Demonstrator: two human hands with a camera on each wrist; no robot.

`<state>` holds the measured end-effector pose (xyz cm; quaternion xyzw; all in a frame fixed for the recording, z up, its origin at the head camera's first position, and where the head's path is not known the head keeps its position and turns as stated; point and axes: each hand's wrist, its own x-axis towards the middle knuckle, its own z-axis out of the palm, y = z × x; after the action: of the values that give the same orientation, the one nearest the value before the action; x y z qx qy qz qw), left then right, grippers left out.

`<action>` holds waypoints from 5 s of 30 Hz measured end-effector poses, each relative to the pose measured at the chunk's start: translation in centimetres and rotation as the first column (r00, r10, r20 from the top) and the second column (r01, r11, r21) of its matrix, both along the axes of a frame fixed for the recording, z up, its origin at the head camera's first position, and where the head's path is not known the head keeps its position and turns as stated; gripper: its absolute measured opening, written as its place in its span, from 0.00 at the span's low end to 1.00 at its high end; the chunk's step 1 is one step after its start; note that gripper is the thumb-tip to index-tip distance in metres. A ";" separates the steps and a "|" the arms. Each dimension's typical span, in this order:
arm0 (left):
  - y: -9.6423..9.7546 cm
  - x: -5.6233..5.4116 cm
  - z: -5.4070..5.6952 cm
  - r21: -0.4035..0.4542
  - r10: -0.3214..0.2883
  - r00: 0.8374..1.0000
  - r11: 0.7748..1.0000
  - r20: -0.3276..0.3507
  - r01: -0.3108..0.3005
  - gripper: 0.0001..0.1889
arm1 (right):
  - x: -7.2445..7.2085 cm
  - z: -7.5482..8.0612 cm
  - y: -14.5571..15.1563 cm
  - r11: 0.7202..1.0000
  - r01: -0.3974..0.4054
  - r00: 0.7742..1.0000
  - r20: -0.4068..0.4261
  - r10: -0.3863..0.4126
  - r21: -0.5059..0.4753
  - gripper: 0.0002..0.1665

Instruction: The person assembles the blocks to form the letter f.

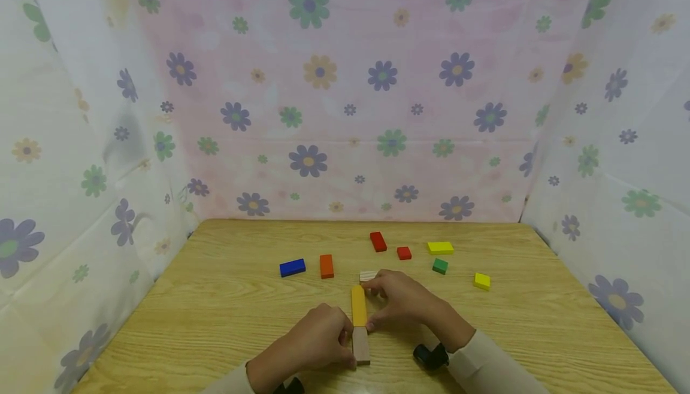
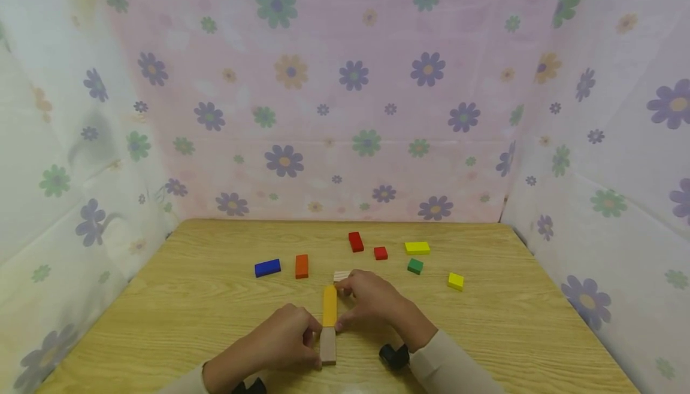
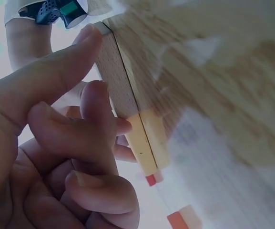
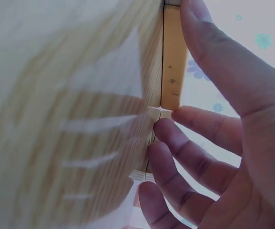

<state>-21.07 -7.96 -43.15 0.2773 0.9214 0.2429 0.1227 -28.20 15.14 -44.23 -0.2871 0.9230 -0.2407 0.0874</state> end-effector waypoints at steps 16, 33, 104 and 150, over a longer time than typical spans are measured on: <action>-0.7 0.3 0.6 -0.049 0.005 0.998 0.999 -0.061 -0.008 0.21 | -0.4 0.2 -0.9 0.998 -0.036 0.998 0.041 0.038 -0.043 0.49; -0.3 0.6 0.7 -0.135 0.017 0.993 0.990 -0.115 -0.033 0.20 | 0.0 0.4 -0.8 0.974 -0.069 0.958 0.258 0.125 -0.214 0.53; -0.5 0.2 0.5 -0.170 0.026 0.980 0.983 -0.199 -0.061 0.25 | 0.4 -0.3 -1.8 0.977 0.042 0.963 0.271 0.016 -0.209 0.56; -0.5 0.3 0.5 -0.157 0.026 0.981 0.986 -0.193 -0.057 0.25 | 0.7 -0.1 -1.7 0.990 0.112 0.975 0.201 -0.093 -0.085 0.67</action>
<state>-20.78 -8.47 -42.63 0.2693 0.9511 0.1422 0.0509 -27.48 13.40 -44.31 -0.2180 0.9108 -0.3160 0.1518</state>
